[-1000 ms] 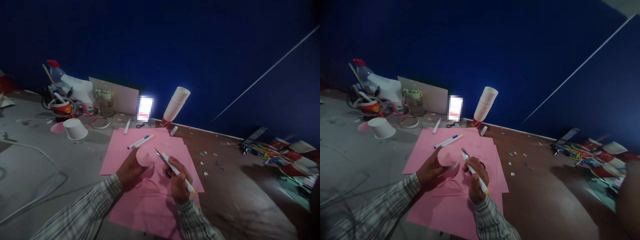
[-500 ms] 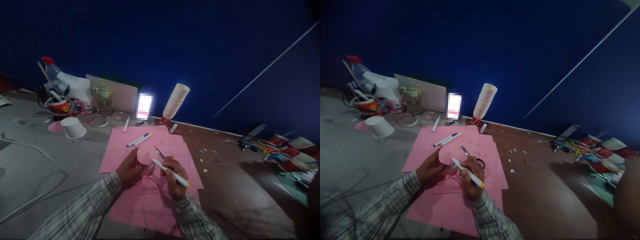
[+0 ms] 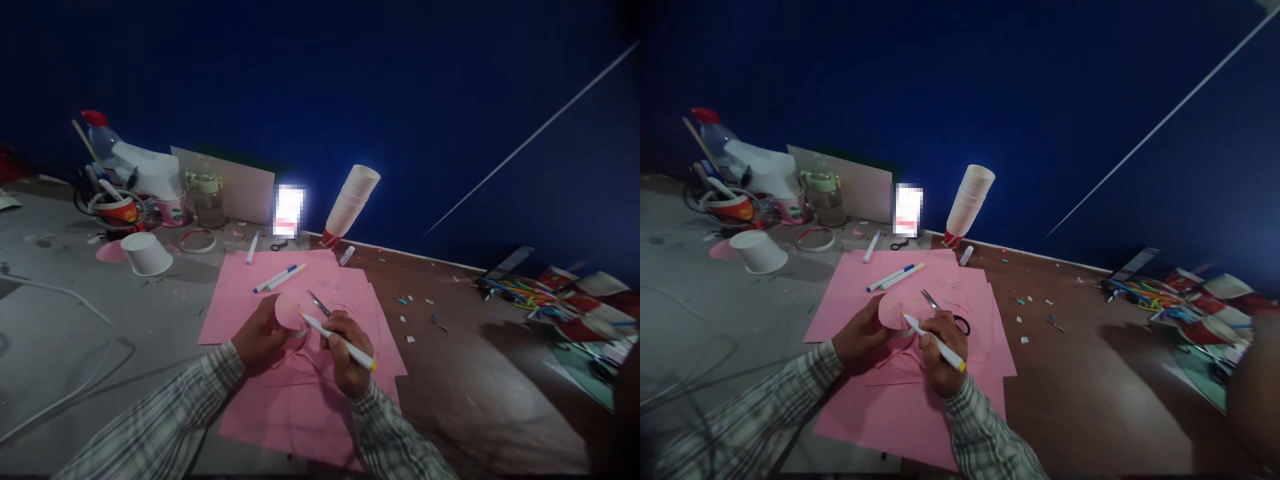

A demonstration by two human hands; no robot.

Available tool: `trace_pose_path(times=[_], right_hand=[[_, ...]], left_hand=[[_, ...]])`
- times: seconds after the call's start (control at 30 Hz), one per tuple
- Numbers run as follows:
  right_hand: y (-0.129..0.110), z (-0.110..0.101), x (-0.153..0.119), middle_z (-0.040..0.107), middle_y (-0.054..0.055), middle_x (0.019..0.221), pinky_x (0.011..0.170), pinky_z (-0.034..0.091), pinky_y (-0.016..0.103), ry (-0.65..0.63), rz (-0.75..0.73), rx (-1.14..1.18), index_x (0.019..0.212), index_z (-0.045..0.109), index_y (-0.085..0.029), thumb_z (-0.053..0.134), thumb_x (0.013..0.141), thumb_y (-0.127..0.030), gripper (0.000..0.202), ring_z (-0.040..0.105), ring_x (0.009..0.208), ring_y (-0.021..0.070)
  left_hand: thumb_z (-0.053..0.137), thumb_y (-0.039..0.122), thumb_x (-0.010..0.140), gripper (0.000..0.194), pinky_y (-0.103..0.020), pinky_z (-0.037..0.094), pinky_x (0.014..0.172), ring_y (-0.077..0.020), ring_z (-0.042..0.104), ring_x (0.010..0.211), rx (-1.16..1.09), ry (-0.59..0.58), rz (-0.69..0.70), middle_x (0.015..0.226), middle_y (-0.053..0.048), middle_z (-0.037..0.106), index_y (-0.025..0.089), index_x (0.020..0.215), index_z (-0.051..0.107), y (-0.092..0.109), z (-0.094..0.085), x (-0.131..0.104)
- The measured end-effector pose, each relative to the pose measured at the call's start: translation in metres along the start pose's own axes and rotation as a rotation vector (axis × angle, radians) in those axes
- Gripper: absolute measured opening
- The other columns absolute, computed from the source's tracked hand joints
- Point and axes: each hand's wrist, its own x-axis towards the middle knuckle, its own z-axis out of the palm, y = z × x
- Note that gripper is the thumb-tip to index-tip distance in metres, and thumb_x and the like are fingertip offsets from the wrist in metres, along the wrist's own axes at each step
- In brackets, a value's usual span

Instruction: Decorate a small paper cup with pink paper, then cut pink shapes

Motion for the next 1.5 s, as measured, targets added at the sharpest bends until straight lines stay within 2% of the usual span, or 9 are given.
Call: trace_pose_path(times=[0.2, 0.47, 0.67, 0.8, 1.1, 1.5], right_hand=[[0.001, -0.001, 0.0, 0.055, -0.002, 0.055, 0.065, 0.046, 0.037, -0.005, 0.012, -0.022, 0.088, 0.062, -0.021, 0.048, 0.091, -0.023, 0.014, 0.052, 0.062, 0.019], [-0.003, -0.005, 0.002, 0.051, -0.003, 0.051, 0.068, 0.044, 0.038, -0.013, 0.022, -0.037, 0.075, 0.062, -0.021, 0.048, 0.089, -0.024, 0.02, 0.049, 0.056, 0.0164], [0.001, -0.005, -0.002, 0.053, -0.003, 0.051, 0.07, 0.044, 0.039, 0.07, 0.065, 0.081, 0.086, 0.064, -0.022, 0.048, 0.093, -0.027, 0.018, 0.05, 0.058, 0.0176], [0.003, -0.003, -0.003, 0.055, -0.003, 0.054, 0.066, 0.045, 0.037, 0.063, 0.079, 0.077, 0.088, 0.063, -0.022, 0.049, 0.094, -0.028, 0.017, 0.052, 0.055, 0.0168], [0.002, -0.001, -0.001, 0.057, -0.003, 0.055, 0.065, 0.048, 0.037, 0.028, 0.075, -0.017, 0.09, 0.062, -0.021, 0.048, 0.095, -0.03, 0.018, 0.056, 0.056, 0.0172], [0.002, -0.001, 0.0, 0.059, -0.001, 0.057, 0.06, 0.048, 0.033, 0.044, 0.106, -0.05, 0.09, 0.064, -0.02, 0.05, 0.094, -0.028, 0.017, 0.058, 0.058, 0.0172]], left_hand=[[0.07, 0.032, 0.076, 0.049, -0.046, 0.044, 0.103, -0.0286, 0.058, 0.112, 0.009, 0.002, 0.006, 0.119, -0.013, 0.063, 0.016, 0.121, 0.059, -0.001, -0.001, 0.002], [0.073, 0.033, 0.075, 0.051, -0.044, 0.048, 0.098, -0.0273, 0.06, 0.109, -0.133, -0.023, -0.079, 0.117, -0.013, 0.063, 0.016, 0.121, 0.057, -0.011, -0.001, 0.003], [0.075, 0.033, 0.075, 0.053, -0.046, 0.047, 0.101, -0.0287, 0.059, 0.112, -0.151, -0.012, -0.085, 0.12, -0.013, 0.063, 0.016, 0.122, 0.057, -0.004, 0.0, 0.003], [0.076, 0.034, 0.076, 0.051, -0.044, 0.048, 0.099, -0.0281, 0.06, 0.111, -0.152, -0.035, -0.137, 0.119, -0.013, 0.063, 0.016, 0.12, 0.058, 0.001, 0.001, 0.002], [0.074, 0.029, 0.076, 0.049, -0.046, 0.045, 0.101, -0.0291, 0.057, 0.115, -0.102, -0.013, -0.134, 0.122, -0.012, 0.061, 0.018, 0.121, 0.057, 0.004, 0.002, -0.001], [0.074, 0.03, 0.076, 0.047, -0.046, 0.045, 0.101, -0.0289, 0.058, 0.112, -0.134, 0.004, -0.128, 0.119, -0.011, 0.063, 0.02, 0.12, 0.061, 0.006, 0.003, 0.0]])
